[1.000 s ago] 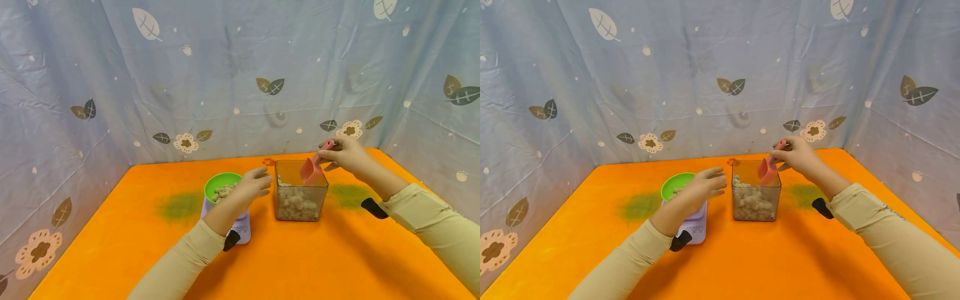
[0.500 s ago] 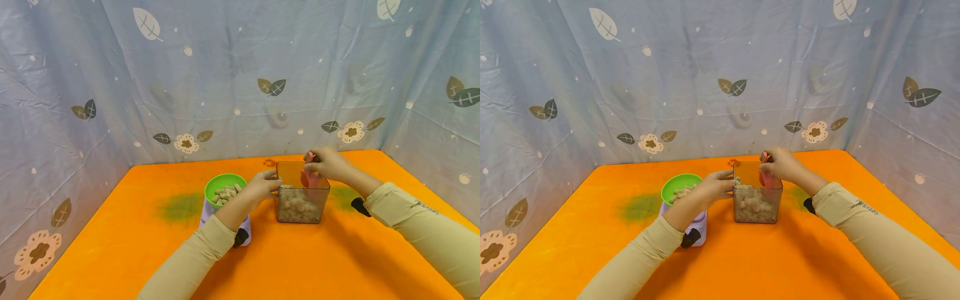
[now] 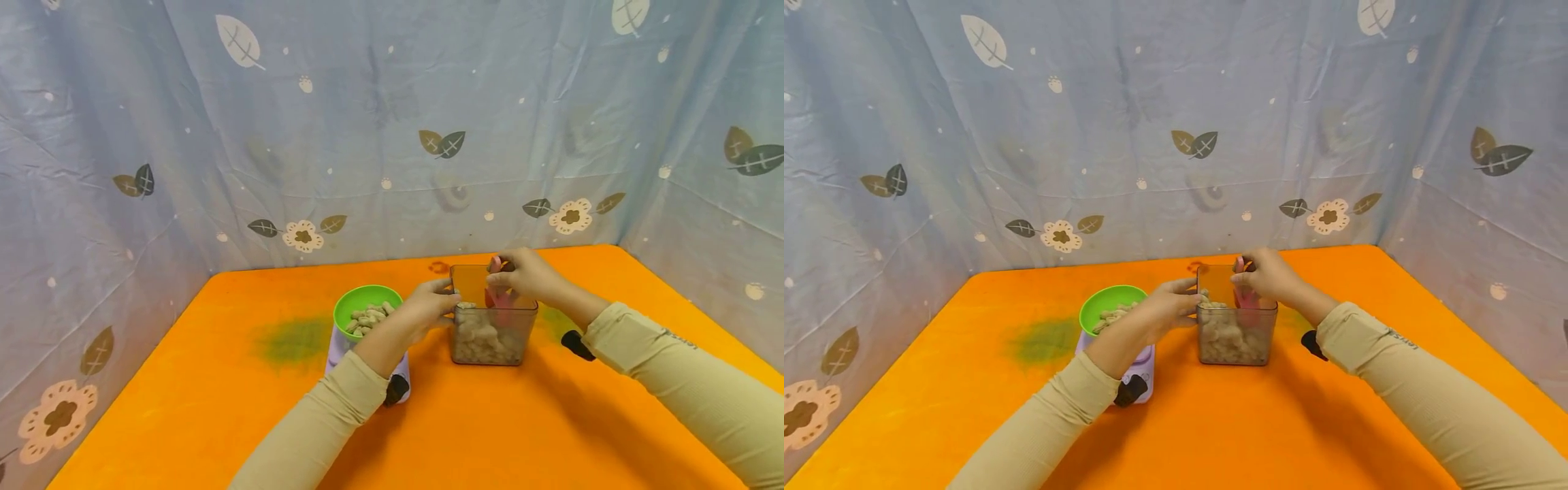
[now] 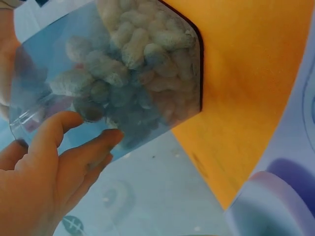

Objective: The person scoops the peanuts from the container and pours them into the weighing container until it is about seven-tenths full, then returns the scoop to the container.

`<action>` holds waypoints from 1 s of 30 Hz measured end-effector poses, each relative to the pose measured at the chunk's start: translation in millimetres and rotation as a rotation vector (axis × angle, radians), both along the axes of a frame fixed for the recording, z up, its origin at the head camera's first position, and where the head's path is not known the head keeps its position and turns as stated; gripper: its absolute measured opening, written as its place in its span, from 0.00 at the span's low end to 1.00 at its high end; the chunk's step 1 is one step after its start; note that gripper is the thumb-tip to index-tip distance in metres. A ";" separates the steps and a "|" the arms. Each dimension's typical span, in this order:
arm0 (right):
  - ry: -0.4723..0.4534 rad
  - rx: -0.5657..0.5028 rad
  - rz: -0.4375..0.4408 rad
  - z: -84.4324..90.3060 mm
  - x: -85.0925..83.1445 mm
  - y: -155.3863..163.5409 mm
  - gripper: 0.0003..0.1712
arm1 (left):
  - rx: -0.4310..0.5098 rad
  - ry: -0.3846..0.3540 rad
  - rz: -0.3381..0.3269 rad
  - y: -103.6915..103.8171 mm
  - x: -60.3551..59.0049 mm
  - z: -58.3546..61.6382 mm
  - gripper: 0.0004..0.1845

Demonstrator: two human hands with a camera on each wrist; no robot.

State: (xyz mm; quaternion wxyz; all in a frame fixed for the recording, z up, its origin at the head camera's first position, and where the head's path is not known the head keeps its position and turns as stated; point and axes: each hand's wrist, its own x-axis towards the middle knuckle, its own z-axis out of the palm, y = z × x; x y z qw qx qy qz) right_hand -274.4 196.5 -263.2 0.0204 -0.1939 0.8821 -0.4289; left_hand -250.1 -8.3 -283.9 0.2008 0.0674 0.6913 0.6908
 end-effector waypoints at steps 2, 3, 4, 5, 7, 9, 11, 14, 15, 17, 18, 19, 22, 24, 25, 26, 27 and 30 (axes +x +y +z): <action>-0.054 -0.080 -0.021 1.3 -0.6 1.9 0.11 | -0.001 -0.006 0.001 -1.3 0.0 0.4 0.30; -0.084 -0.122 -0.029 2.0 -0.7 2.7 0.12 | -0.003 -0.006 0.002 -1.8 -0.1 0.4 0.30; -0.114 -0.166 -0.035 2.5 -0.4 3.4 0.12 | -0.002 -0.005 0.002 -2.0 -0.2 0.2 0.30; -0.141 -0.205 -0.041 2.7 -0.1 4.1 0.13 | 0.002 -0.007 0.002 -1.9 -0.3 0.2 0.29; -0.176 -0.256 -0.042 2.1 0.4 5.2 0.12 | 0.011 -0.002 0.001 -1.6 -0.8 -0.8 0.29; -0.197 -0.296 -0.042 1.5 1.3 6.0 0.11 | 0.019 0.001 -0.004 -1.3 -0.7 -1.9 0.29; -0.211 -0.353 -0.049 0.6 2.0 7.5 0.08 | 0.029 -0.001 -0.007 -1.0 -0.7 -2.5 0.29; -0.247 -0.492 -0.045 0.0 3.2 10.8 0.05 | 0.030 -0.009 -0.009 -0.8 -0.4 -2.5 0.29; -0.265 -0.541 -0.039 -0.2 3.6 12.3 0.06 | 0.029 -0.011 -0.009 -0.7 -0.5 -2.4 0.29; -0.299 -0.624 -0.026 0.1 4.2 14.9 0.08 | 0.028 -0.012 -0.008 -0.8 -0.6 -2.3 0.29; -0.314 -0.653 -0.020 0.4 4.8 16.2 0.09 | 0.027 -0.015 -0.008 -0.8 -0.7 -2.3 0.29; -0.328 -0.676 -0.016 0.5 5.1 17.6 0.09 | 0.029 -0.018 -0.006 -0.8 -0.7 -2.3 0.29; -0.371 -0.726 -0.017 0.9 6.8 21.8 0.08 | 0.019 -0.016 -0.008 -1.4 -0.3 -2.6 0.29; -0.399 -0.763 -0.017 0.4 7.7 24.9 0.09 | 0.011 -0.014 -0.010 -2.0 0.2 -2.9 0.29; -0.413 -0.785 -0.019 0.2 8.3 26.8 0.09 | 0.007 -0.012 -0.013 -2.1 0.5 -2.8 0.30; -0.424 -0.806 -0.020 0.1 8.9 28.6 0.09 | 0.004 -0.009 -0.015 -2.2 0.7 -2.7 0.30; -0.437 -0.829 -0.021 -0.2 9.3 30.2 0.09 | 0.006 -0.009 -0.016 -2.2 0.9 -2.5 0.30; -0.465 -0.892 -0.024 -1.4 10.1 34.6 0.11 | 0.010 -0.007 -0.017 -2.2 1.2 -2.1 0.29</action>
